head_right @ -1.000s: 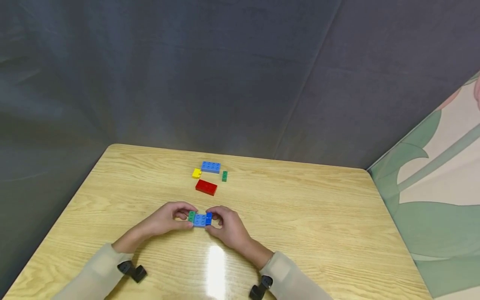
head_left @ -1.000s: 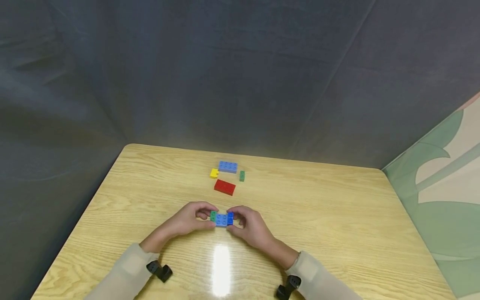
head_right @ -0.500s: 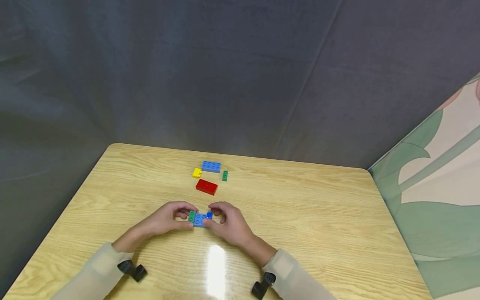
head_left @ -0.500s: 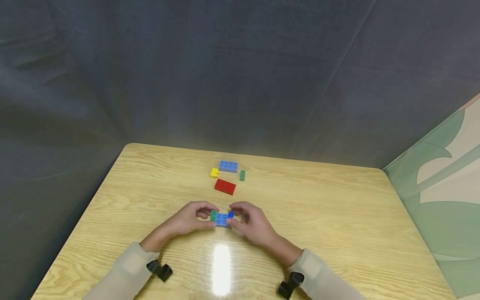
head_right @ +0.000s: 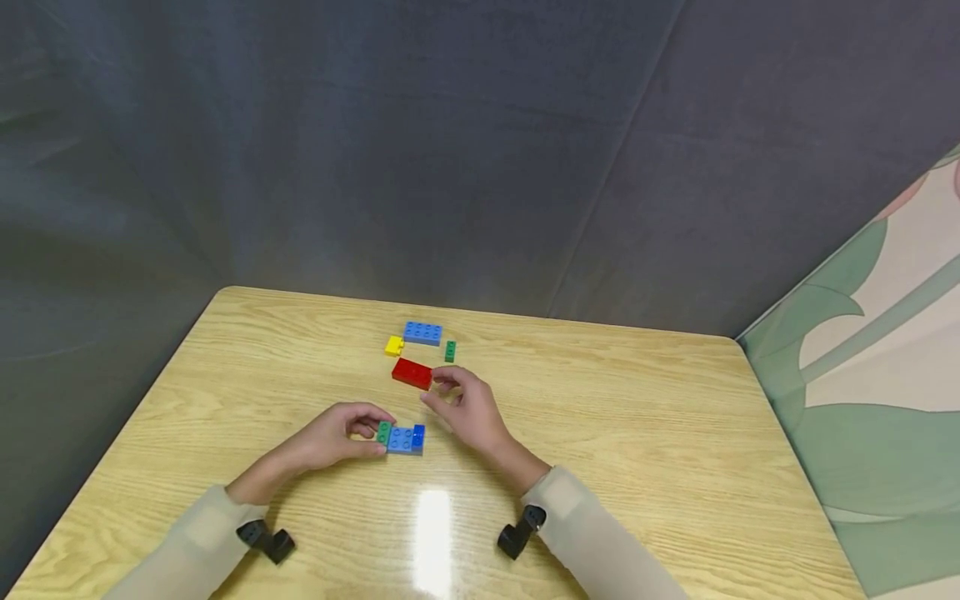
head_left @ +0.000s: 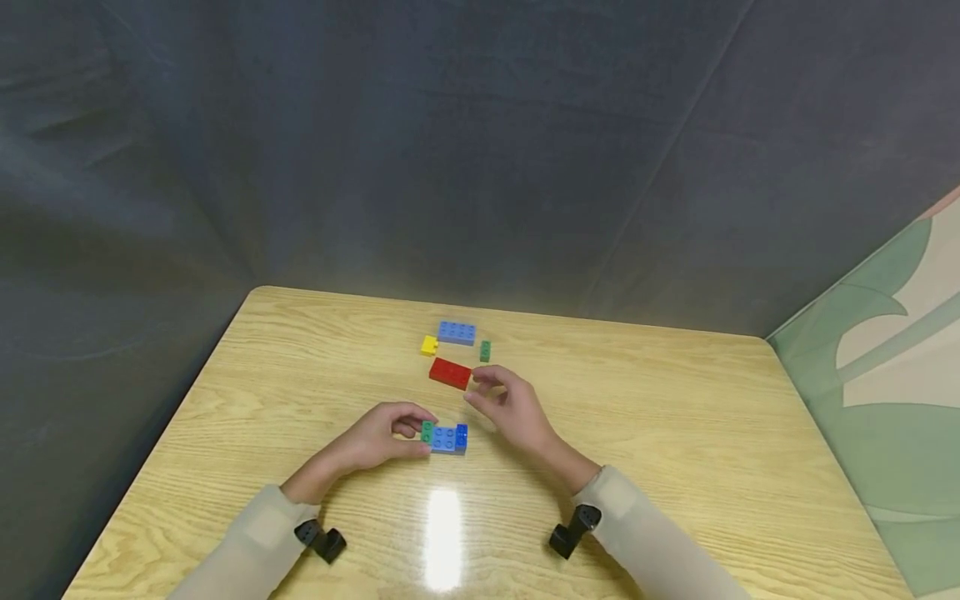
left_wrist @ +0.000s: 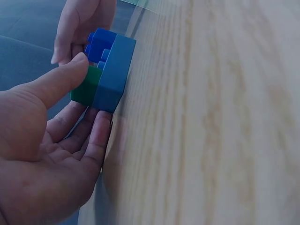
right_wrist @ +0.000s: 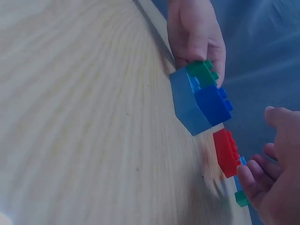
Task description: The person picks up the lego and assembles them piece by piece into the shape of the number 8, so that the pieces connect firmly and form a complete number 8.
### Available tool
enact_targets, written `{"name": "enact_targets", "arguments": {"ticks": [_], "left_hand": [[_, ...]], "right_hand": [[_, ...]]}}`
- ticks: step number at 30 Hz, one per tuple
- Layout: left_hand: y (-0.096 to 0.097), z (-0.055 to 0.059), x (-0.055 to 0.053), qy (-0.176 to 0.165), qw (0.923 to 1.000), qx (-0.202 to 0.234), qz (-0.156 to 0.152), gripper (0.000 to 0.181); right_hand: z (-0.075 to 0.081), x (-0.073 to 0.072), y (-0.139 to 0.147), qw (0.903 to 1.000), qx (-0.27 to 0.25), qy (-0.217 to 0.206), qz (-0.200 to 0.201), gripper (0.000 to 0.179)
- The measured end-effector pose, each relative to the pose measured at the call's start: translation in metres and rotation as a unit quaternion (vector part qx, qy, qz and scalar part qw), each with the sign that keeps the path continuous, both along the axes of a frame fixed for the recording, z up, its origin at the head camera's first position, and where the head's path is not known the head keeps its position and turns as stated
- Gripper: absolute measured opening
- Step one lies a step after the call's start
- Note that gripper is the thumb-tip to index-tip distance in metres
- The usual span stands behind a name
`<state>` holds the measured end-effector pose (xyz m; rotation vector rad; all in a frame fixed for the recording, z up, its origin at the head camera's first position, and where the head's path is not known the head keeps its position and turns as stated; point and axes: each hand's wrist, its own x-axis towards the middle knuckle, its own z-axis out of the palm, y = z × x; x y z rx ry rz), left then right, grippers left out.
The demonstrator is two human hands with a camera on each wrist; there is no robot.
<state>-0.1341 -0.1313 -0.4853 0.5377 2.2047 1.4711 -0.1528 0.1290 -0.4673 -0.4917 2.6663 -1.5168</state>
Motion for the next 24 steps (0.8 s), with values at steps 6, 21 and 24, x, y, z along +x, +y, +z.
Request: {"name": "enact_targets", "arguments": {"ticks": [6, 21, 24], "left_hand": [[0.001, 0.001, 0.000, -0.001, 1.0000, -0.005, 0.000, 0.040], [0.002, 0.000, 0.000, 0.002, 1.0000, 0.002, 0.000, 0.040], [0.001, 0.000, 0.000, -0.002, 1.0000, 0.002, 0.002, 0.040]], "right_hand": [[-0.001, -0.013, -0.007, 0.9999, 0.001, 0.010, -0.006, 0.044], [-0.015, -0.029, -0.021, 0.9987, 0.024, 0.008, -0.045, 0.050], [-0.019, -0.031, -0.021, 0.9986, 0.021, 0.003, -0.048, 0.050]]}}
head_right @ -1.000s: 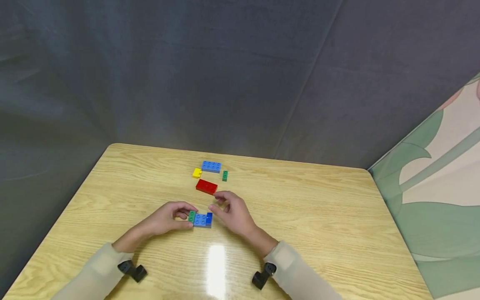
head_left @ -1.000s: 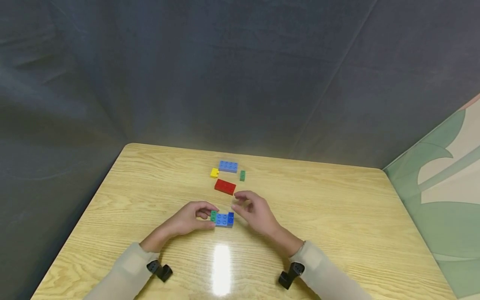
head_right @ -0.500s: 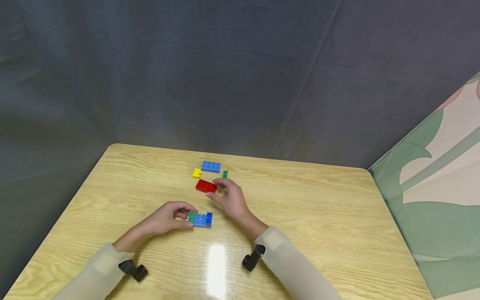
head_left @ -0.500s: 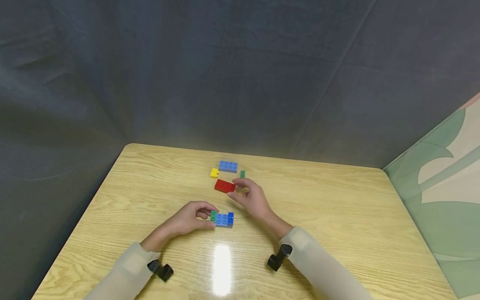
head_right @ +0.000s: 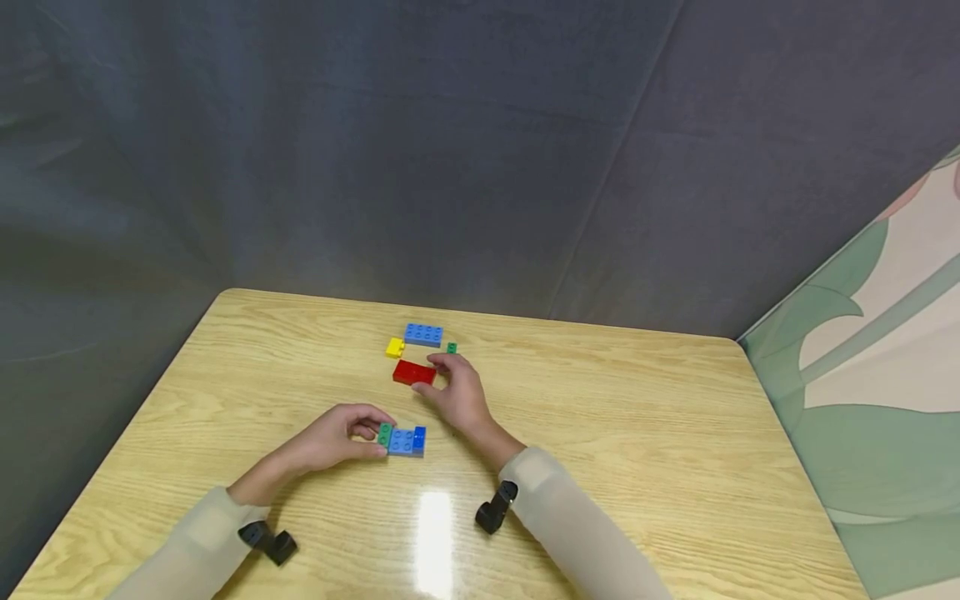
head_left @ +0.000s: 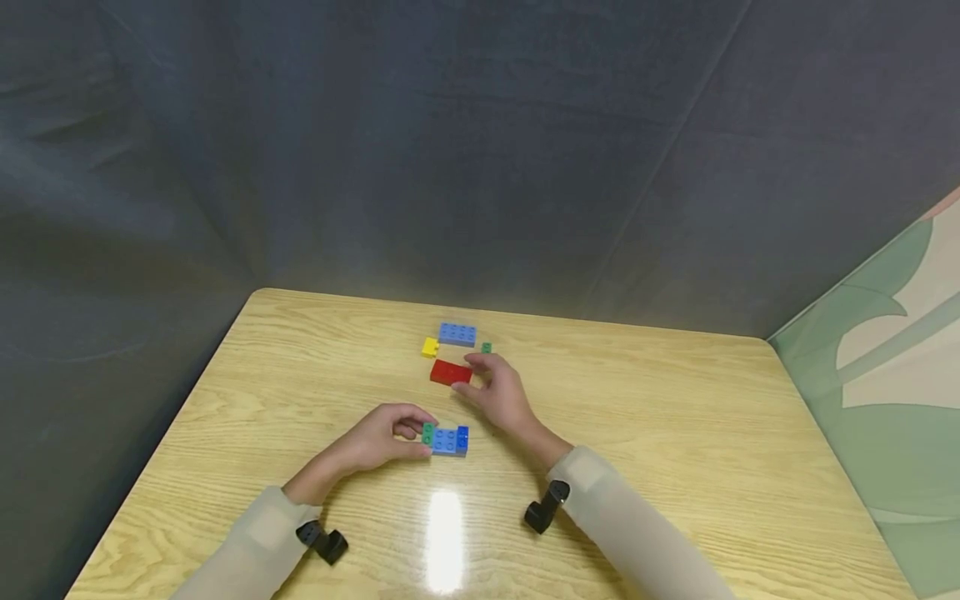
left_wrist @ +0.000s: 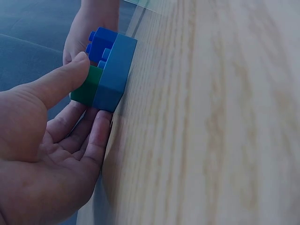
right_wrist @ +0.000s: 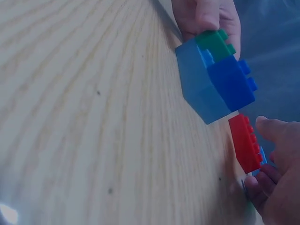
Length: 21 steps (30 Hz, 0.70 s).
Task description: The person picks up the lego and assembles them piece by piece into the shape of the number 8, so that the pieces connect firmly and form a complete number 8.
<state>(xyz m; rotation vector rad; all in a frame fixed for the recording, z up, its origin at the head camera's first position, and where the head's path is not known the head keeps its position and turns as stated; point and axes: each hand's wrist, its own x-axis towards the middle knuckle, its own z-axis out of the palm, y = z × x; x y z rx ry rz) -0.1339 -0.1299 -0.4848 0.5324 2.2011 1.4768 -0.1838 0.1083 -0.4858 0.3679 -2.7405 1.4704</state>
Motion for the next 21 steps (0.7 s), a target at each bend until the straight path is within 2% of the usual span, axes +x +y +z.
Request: {"name": "enact_targets", "arguments": {"ticks": [13, 21], "left_hand": [[-0.0007, -0.0009, 0.0003, 0.003, 1.0000, 0.007, -0.003, 0.041], [-0.0009, -0.0015, 0.0009, 0.002, 1.0000, 0.006, 0.000, 0.041]], "right_hand": [[-0.0033, -0.0046, -0.0019, 0.9989, -0.011, -0.046, 0.004, 0.057], [-0.0083, -0.0074, -0.0031, 0.9996, 0.008, -0.025, 0.007, 0.052]]}}
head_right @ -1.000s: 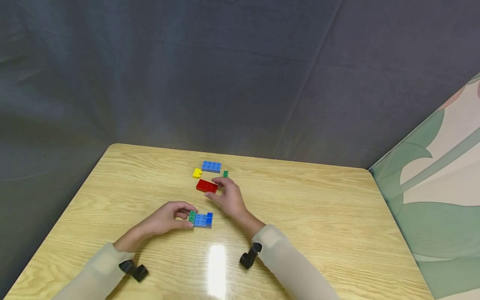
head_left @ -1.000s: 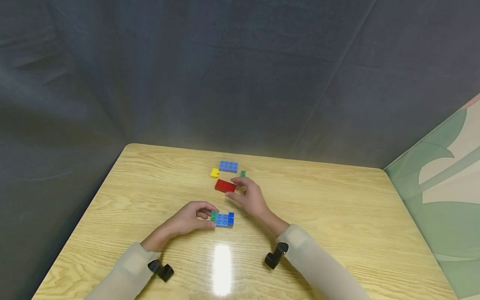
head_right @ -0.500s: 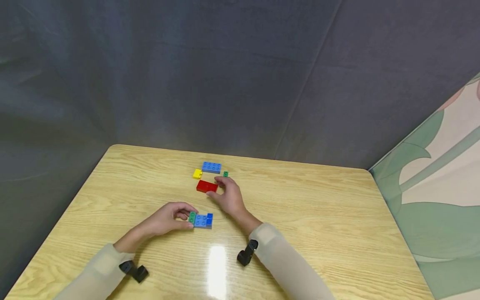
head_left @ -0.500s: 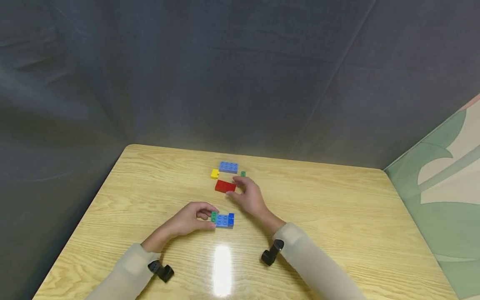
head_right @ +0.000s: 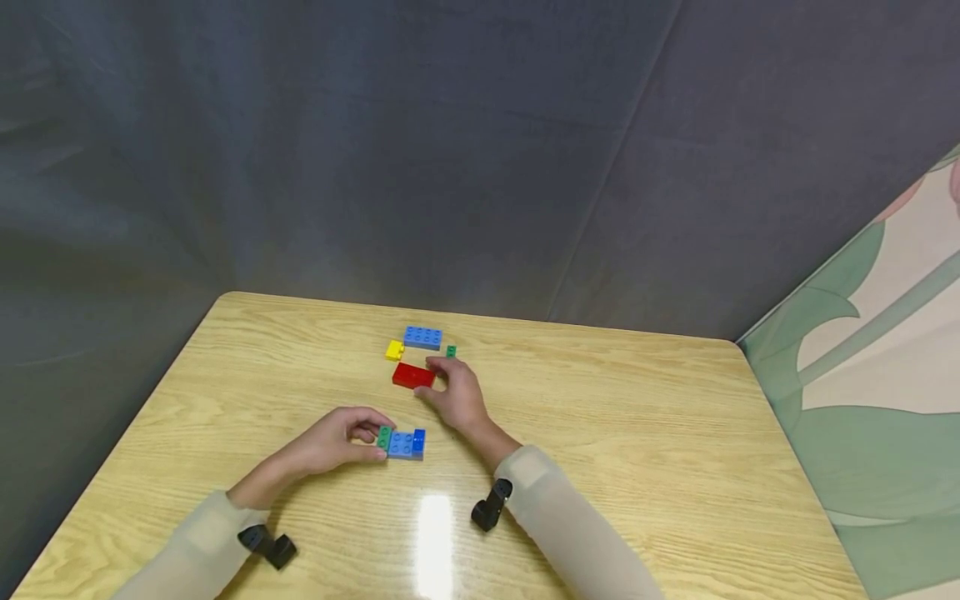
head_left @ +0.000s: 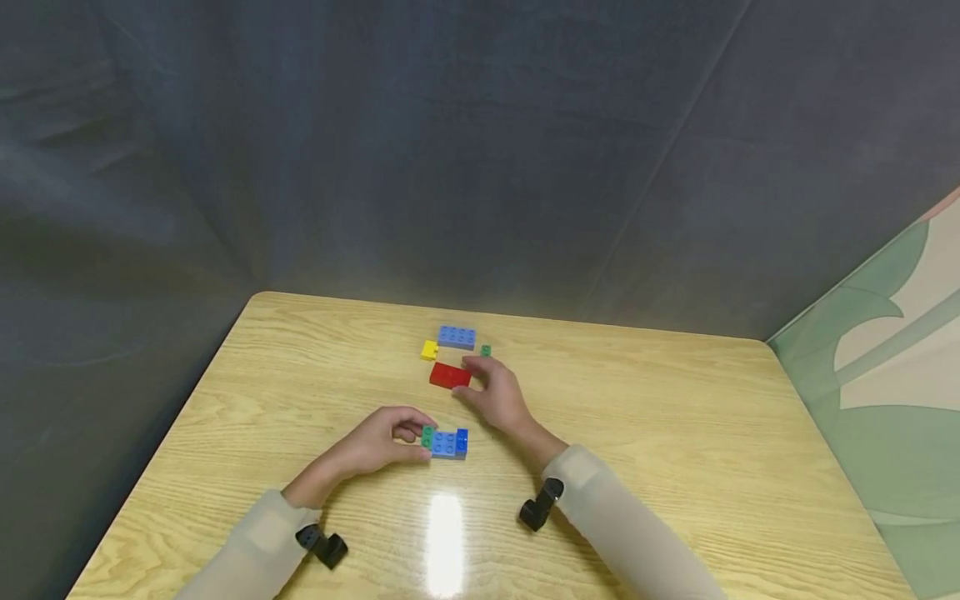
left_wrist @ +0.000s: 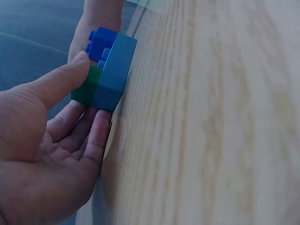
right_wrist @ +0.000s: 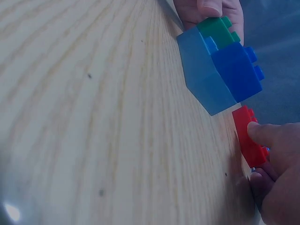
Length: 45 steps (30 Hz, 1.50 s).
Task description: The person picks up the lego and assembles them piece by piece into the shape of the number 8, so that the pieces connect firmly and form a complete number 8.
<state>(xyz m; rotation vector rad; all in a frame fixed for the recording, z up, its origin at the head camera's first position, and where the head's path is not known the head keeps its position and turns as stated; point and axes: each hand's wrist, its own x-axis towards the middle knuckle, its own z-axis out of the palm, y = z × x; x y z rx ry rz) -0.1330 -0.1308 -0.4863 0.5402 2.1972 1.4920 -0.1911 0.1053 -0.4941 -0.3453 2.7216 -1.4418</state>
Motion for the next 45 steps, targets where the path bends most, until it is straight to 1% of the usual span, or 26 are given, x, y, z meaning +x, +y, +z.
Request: {"name": "enact_targets", "arguments": {"ticks": [7, 17, 22, 25, 31, 39, 45], "left_hand": [[-0.001, 0.000, 0.000, 0.001, 1.0000, 0.000, 0.001, 0.041], [-0.001, 0.002, 0.000, 0.001, 1.0000, -0.002, 0.002, 0.041], [-0.001, 0.002, 0.000, 0.001, 1.0000, -0.002, 0.003, 0.040], [0.000, 0.003, 0.000, 0.000, 1.0000, -0.001, 0.002, 0.041], [0.000, 0.003, -0.001, 0.001, 1.0000, -0.003, 0.001, 0.042], [0.000, 0.002, 0.000, -0.002, 0.9999, -0.008, 0.006, 0.041], [-0.001, 0.000, 0.000, -0.002, 0.9999, -0.010, 0.006, 0.042]], "right_hand": [[0.000, -0.001, -0.001, 0.9996, 0.022, 0.019, 0.000, 0.046], [0.001, 0.000, -0.001, 0.9976, 0.058, 0.038, 0.005, 0.043], [0.002, 0.000, -0.001, 0.9970, 0.063, 0.043, 0.006, 0.042], [0.003, 0.000, 0.000, 0.9969, 0.068, 0.039, 0.007, 0.041], [0.005, -0.001, 0.001, 0.9978, 0.057, 0.035, 0.005, 0.040], [0.004, 0.000, 0.001, 0.9990, 0.038, 0.024, 0.000, 0.039], [0.010, 0.004, -0.001, 0.9989, 0.040, 0.023, 0.003, 0.038]]}}
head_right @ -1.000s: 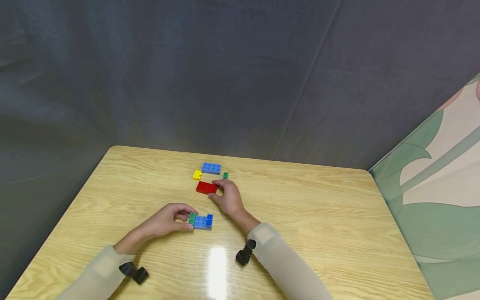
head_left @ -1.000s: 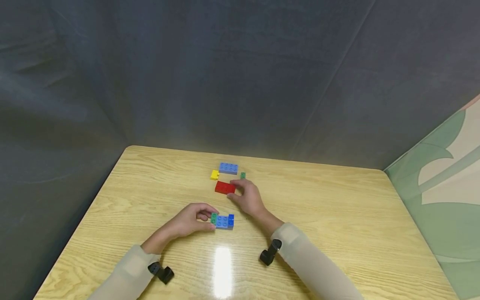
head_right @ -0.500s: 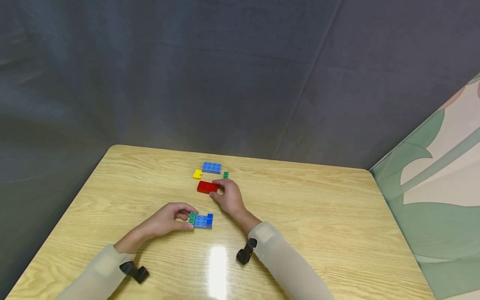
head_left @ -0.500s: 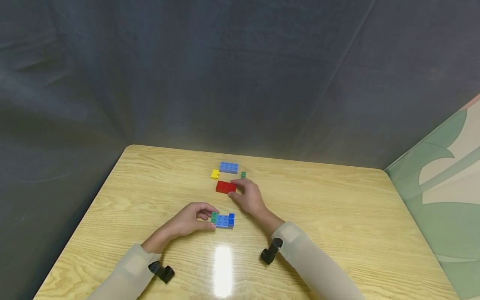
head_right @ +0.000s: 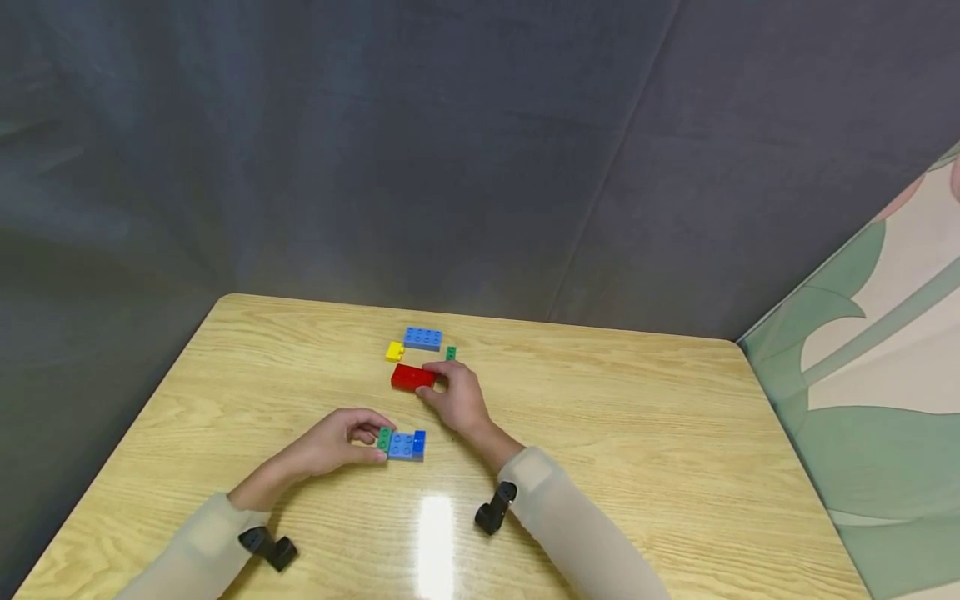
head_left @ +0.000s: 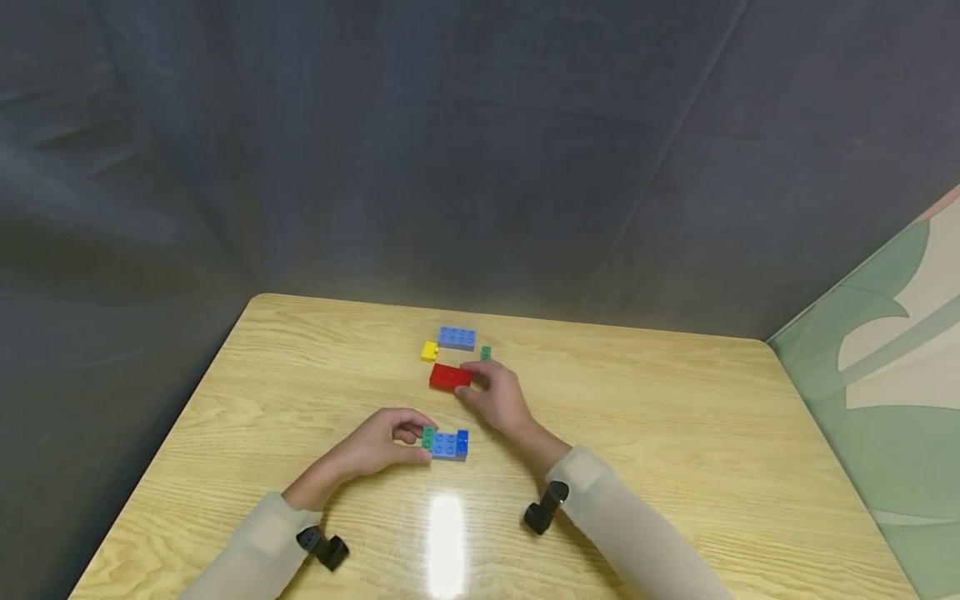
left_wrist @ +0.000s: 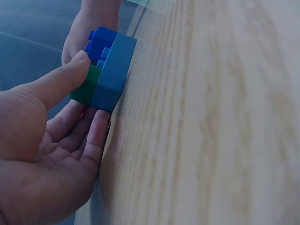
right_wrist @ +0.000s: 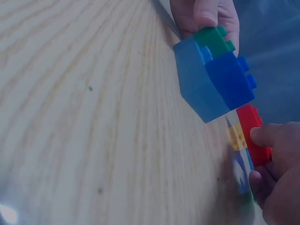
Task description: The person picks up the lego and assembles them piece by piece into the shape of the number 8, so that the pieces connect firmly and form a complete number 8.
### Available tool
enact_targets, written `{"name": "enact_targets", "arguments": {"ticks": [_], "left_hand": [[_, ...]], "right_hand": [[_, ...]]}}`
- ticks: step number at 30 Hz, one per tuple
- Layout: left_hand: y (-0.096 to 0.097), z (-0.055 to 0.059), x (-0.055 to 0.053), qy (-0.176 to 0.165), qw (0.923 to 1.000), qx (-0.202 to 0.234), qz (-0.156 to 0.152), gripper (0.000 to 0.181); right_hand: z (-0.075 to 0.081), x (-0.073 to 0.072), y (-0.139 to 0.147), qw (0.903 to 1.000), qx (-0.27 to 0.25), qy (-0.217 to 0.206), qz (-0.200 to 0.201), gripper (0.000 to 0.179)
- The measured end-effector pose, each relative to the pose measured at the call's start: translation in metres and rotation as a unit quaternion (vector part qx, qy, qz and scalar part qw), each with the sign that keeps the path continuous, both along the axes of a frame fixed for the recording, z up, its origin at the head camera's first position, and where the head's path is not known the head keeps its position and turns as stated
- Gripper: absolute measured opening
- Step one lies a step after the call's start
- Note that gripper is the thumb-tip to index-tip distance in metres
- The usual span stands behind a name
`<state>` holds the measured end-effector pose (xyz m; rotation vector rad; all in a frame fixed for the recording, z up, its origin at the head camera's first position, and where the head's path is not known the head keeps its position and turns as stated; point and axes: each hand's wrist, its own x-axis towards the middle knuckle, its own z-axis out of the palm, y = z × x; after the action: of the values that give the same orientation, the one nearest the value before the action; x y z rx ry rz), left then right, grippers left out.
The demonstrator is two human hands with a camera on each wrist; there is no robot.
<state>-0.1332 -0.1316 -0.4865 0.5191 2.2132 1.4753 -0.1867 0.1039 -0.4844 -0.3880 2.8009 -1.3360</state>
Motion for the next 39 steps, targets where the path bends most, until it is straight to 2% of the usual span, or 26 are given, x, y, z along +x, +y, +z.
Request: {"name": "enact_targets", "arguments": {"ticks": [10, 19, 39], "left_hand": [[0.001, -0.001, -0.002, 0.004, 1.0000, 0.001, -0.004, 0.042], [0.001, 0.000, -0.002, 0.000, 1.0000, -0.003, -0.002, 0.042], [0.000, -0.001, -0.003, -0.007, 1.0000, 0.007, -0.002, 0.042]], "right_hand": [[0.013, 0.006, 0.003, 0.9999, 0.005, 0.010, 0.009, 0.039], [0.023, 0.014, 0.009, 0.9993, -0.014, 0.024, 0.024, 0.038], [0.043, 0.043, 0.018, 0.9950, -0.040, 0.048, 0.078, 0.034]]}}
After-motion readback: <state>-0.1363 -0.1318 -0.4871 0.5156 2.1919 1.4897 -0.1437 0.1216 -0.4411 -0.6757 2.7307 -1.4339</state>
